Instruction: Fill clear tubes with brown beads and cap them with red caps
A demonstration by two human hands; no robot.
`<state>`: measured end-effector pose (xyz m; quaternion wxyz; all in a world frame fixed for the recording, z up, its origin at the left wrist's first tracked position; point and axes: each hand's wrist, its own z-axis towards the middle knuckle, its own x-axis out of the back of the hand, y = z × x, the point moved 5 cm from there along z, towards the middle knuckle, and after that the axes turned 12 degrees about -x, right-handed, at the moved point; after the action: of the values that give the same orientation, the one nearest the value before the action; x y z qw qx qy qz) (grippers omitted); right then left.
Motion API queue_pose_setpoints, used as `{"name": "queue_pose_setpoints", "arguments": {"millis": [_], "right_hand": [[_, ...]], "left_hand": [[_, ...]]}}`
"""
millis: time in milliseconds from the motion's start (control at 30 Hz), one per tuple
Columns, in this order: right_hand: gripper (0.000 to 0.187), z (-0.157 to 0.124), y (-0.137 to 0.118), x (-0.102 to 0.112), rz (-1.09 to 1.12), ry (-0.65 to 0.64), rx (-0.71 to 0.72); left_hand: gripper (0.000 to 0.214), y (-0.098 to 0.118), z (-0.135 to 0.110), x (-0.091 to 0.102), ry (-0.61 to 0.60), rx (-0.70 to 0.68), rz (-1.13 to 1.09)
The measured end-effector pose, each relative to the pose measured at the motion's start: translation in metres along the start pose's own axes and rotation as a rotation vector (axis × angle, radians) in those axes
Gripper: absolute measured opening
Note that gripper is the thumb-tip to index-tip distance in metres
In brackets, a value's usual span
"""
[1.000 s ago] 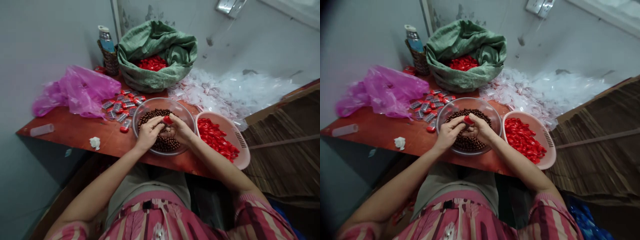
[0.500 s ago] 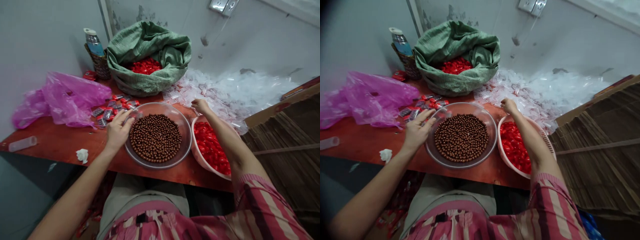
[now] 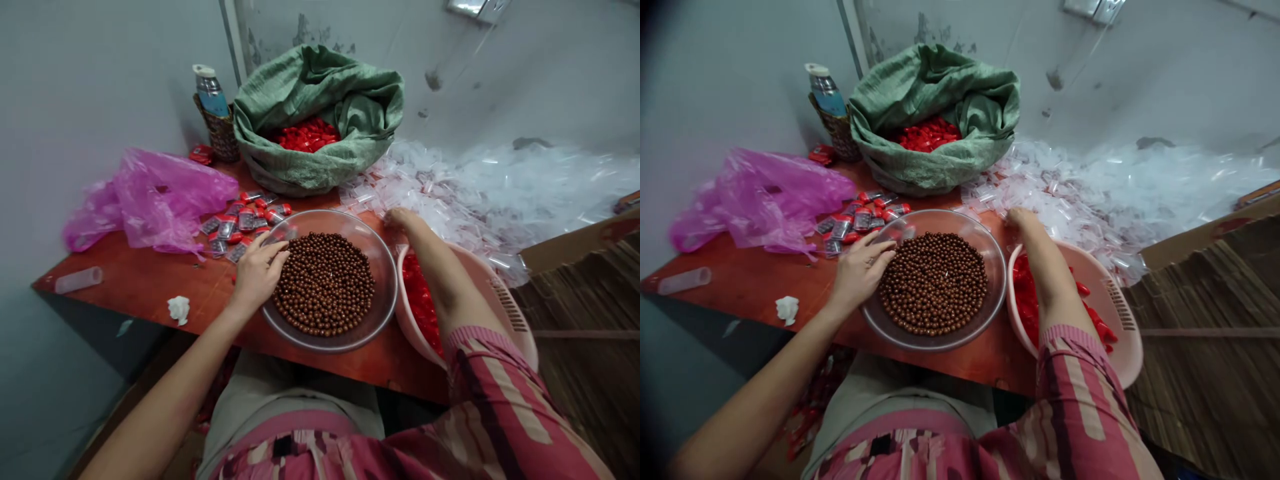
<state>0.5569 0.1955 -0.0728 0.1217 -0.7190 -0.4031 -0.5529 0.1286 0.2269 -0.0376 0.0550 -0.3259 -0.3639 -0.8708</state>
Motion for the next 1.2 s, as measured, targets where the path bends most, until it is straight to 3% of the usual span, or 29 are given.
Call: {"name": "queue_pose_setpoints", "arguments": {"millis": [100, 233, 300, 367, 433, 500, 600, 700, 767, 833, 933, 1033, 1100, 1200], "right_hand": [[0.027, -0.005, -0.002, 0.006, 0.036, 0.027, 0.023], [0.052, -0.034, -0.003, 0.029, 0.168, 0.186, 0.090], [0.057, -0.062, -0.012, 0.042, 0.329, 0.299, 0.212], [0.054, -0.098, -0.032, 0.047, 0.441, 0.357, 0.442], [0.043, -0.135, -0.064, 0.040, 0.349, 0.344, 0.705], [0.026, -0.168, -0.100, 0.022, 0.092, 0.331, 0.875], [0.021, -0.201, -0.147, -0.009, -0.233, 0.317, 0.960], [0.022, -0.224, -0.180, -0.028, -0.268, 0.235, 1.065], [0.027, -0.232, -0.189, -0.032, -0.149, 0.139, 1.089], [0.033, -0.231, -0.187, -0.030, 0.051, 0.023, 1.007], [0.039, -0.226, -0.168, -0.022, 0.490, -0.182, 0.819], [0.041, -0.233, -0.147, -0.015, 0.965, -0.460, 0.739], [0.037, -0.242, -0.137, -0.012, 1.195, -0.582, 0.713], [0.033, -0.254, -0.126, -0.009, 1.393, -0.591, 0.684]], "left_hand": [[0.031, -0.001, 0.000, -0.001, 0.003, 0.016, -0.017], [0.028, -0.003, -0.001, -0.002, 0.035, 0.054, -0.060], [0.026, -0.004, -0.001, -0.002, 0.057, 0.068, -0.079], [0.026, -0.004, -0.001, -0.003, 0.073, 0.071, -0.095], [0.025, -0.003, -0.001, -0.003, 0.075, 0.067, -0.104], [0.024, -0.004, -0.001, -0.004, 0.069, 0.069, -0.107], [0.024, -0.004, -0.001, -0.005, 0.052, 0.073, -0.108], [0.025, -0.004, -0.002, -0.006, 0.049, 0.052, -0.093], [0.026, -0.004, -0.002, -0.007, 0.055, 0.034, -0.081], [0.026, -0.005, -0.001, -0.007, 0.059, 0.019, -0.074], [0.027, -0.001, -0.001, -0.002, 0.081, -0.015, -0.080], [0.031, 0.013, -0.002, 0.007, 0.106, -0.085, -0.178], [0.035, 0.025, -0.005, 0.007, 0.049, -0.089, -0.323], [0.040, 0.039, -0.009, -0.009, -0.126, -0.010, -0.570]]}}
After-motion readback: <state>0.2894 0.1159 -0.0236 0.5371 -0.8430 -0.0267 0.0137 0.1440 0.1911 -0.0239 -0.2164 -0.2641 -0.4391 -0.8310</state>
